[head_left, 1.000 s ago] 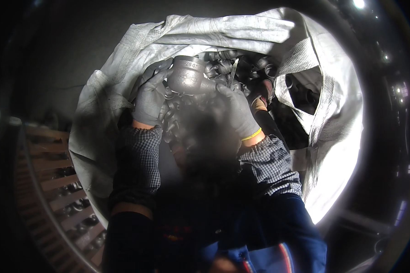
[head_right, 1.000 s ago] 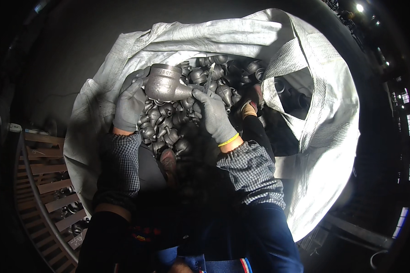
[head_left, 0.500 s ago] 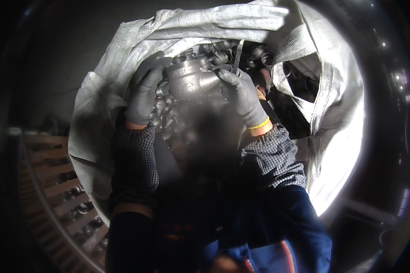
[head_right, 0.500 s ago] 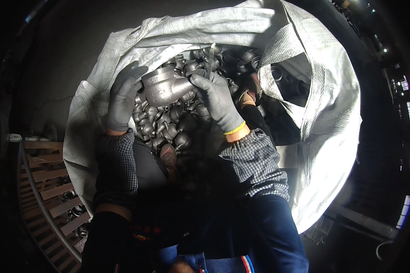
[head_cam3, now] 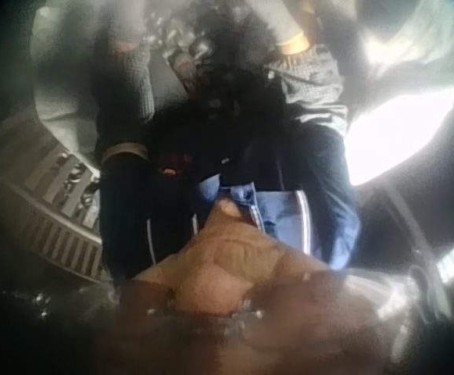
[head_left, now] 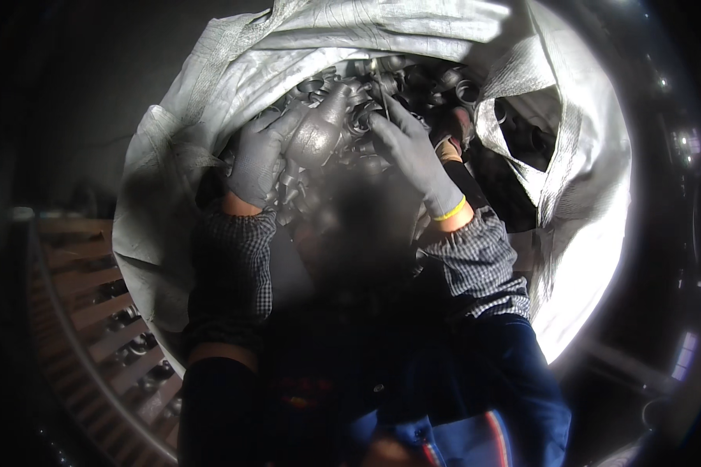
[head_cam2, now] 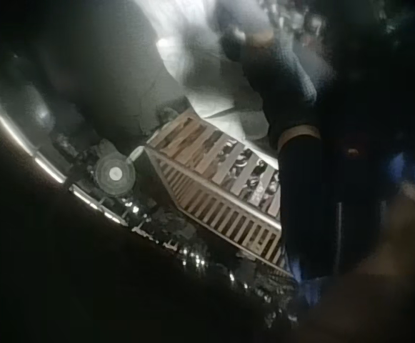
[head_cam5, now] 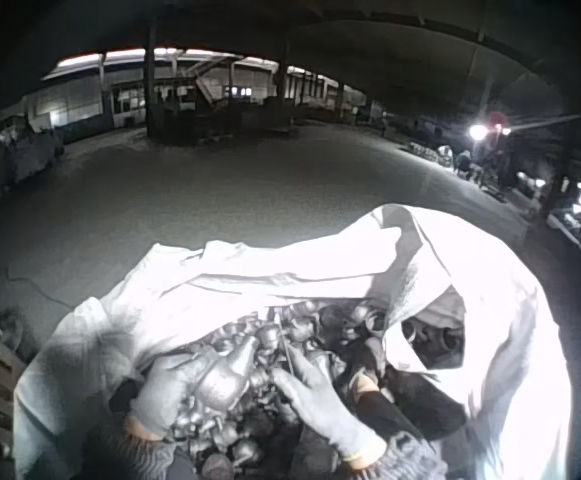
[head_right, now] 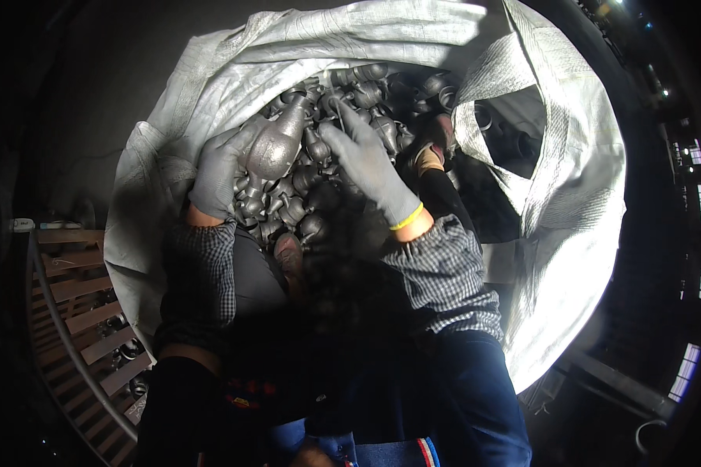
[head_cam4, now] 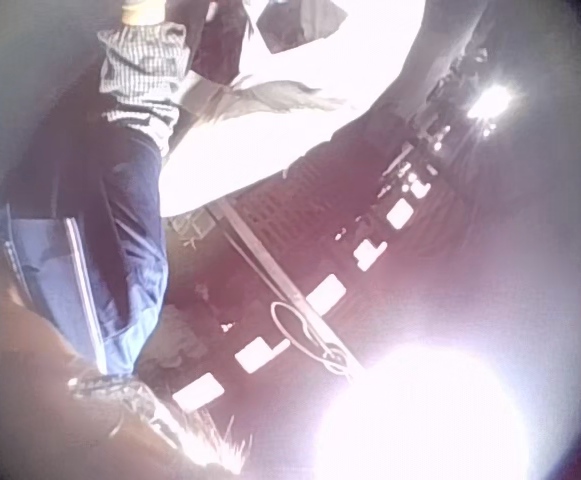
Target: The person picks up metal pipe fittings or castings from a bulk bag and inspects them, occasionally using a file to clean them.
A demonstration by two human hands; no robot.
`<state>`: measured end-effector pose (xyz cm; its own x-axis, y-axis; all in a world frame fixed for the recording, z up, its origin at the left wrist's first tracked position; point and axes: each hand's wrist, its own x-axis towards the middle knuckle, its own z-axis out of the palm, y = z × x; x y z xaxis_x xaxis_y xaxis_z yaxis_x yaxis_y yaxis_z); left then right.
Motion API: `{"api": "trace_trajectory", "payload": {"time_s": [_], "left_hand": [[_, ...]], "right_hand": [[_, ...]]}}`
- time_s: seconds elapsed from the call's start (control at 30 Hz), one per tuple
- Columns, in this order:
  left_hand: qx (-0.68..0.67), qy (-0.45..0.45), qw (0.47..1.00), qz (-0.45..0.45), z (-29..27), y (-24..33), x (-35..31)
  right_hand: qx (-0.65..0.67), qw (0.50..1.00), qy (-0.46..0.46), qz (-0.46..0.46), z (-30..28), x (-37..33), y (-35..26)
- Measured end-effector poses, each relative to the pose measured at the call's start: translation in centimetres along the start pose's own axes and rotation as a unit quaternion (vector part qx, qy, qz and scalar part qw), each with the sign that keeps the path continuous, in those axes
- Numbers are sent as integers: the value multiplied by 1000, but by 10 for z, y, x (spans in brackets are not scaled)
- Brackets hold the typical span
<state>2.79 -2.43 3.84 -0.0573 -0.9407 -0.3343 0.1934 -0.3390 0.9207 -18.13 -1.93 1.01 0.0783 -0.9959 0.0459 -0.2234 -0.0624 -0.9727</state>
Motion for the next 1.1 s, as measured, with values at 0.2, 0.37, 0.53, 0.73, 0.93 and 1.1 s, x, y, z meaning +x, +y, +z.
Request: {"api": "trace_trajectory", "payload": {"time_s": [0.2, 0.37, 0.53, 0.73, 0.93, 1.1], "left_hand": [[-36, 50, 997, 47, -11, -4, 10], [7, 85, 995, 47, -11, -7, 17], [-12, 77, 996, 50, -10, -4, 17], [-28, 65, 996, 51, -7, -4, 16], [-26, 56, 997, 41, -7, -4, 16], [52, 51, 995, 66, -10, -7, 19]], "right_hand": [[-59, 993, -85, -50, 2, -33, -10], [-120, 979, -50, -156, 13, -37, -4], [-176, 972, -45, -148, 13, -35, -2], [-219, 963, -38, -153, 15, -34, -2], [-285, 943, -39, -166, 17, -35, -4], [-331, 921, -28, -204, 15, -39, 0]]}}
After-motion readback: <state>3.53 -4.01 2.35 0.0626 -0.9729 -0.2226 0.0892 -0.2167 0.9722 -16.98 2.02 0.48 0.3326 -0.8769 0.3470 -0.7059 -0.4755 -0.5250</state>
